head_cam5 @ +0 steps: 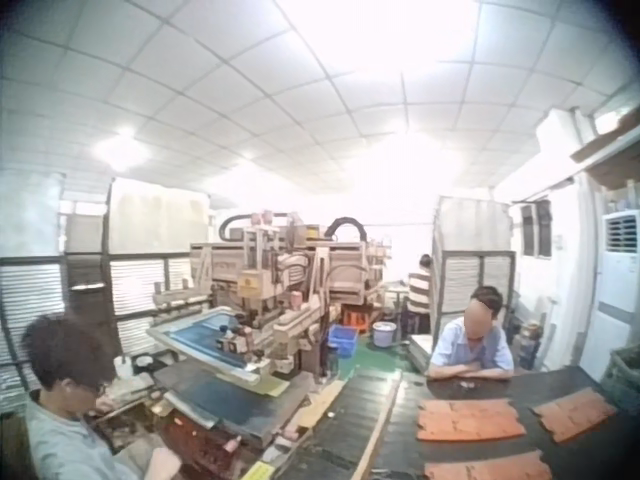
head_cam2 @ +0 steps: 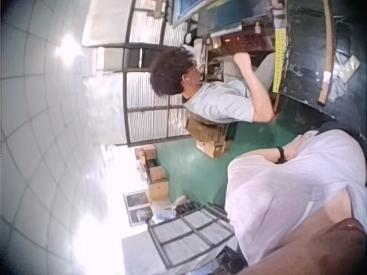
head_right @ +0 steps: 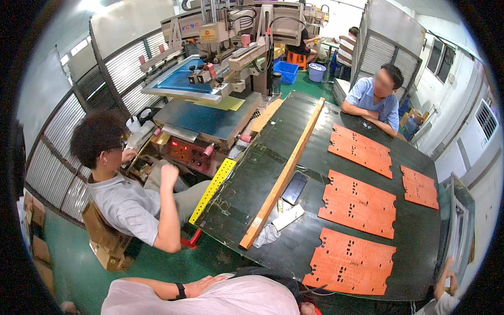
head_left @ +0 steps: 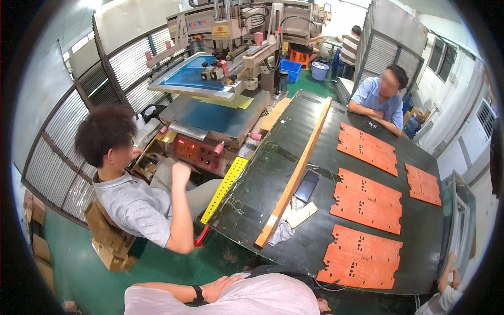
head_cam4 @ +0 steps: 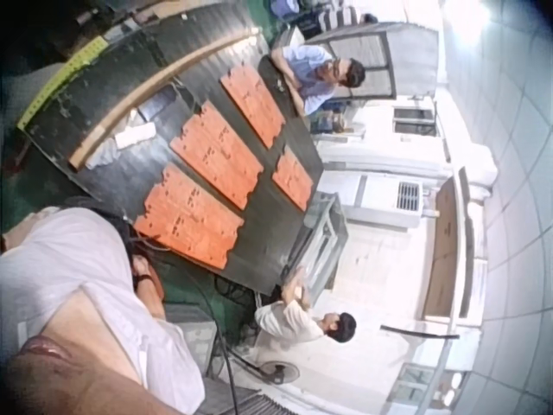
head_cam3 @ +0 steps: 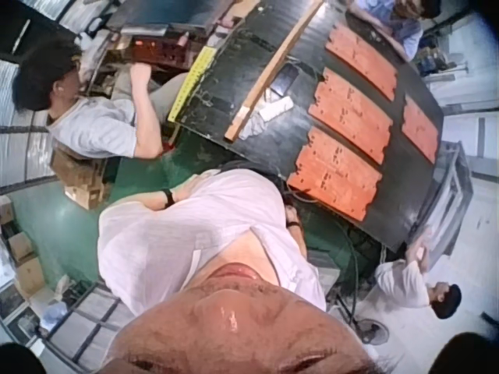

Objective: Manually applying flexible circuit membranes onto base panels and stacking the finished assemblies.

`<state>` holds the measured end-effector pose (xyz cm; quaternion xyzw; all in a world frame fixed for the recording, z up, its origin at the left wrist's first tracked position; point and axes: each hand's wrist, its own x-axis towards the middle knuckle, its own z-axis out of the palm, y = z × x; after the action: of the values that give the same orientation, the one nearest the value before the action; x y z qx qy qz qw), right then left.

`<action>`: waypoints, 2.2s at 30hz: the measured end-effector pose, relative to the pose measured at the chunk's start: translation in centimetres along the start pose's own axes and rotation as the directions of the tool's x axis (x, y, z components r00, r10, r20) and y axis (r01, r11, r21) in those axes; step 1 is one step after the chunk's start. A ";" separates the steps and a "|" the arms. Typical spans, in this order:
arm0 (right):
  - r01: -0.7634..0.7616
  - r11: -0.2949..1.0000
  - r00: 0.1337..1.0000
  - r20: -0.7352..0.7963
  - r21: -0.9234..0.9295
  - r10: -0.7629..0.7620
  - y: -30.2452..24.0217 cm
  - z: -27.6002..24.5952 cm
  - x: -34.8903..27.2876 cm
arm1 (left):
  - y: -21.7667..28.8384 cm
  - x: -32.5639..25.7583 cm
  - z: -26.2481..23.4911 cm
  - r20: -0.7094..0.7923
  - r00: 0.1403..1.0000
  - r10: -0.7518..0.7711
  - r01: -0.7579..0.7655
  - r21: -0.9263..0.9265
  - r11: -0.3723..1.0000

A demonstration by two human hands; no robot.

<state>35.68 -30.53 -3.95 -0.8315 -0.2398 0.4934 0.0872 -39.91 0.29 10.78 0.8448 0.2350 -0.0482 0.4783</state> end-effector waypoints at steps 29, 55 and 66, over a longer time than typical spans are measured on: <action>-0.158 0.982 0.981 0.095 -0.108 0.168 -16.6 23.7 -4.9 | 2.7 0.3 -0.6 0.032 0.994 -0.100 0.100 0.020 0.995; -0.006 0.998 0.997 0.082 0.059 0.001 -14.8 26.1 -3.3 | -0.3 0.3 1.2 0.032 0.992 -0.121 0.124 -0.098 0.987; -0.038 0.999 0.985 0.172 0.023 0.033 -14.2 25.8 -2.7 | 2.6 0.4 -0.5 -0.004 0.996 -0.094 0.093 -0.087 0.992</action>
<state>7.87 -21.84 -9.24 -0.7889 -0.2252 0.5676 0.0683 -38.49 -0.25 12.97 0.8116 0.2779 -0.0570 0.5107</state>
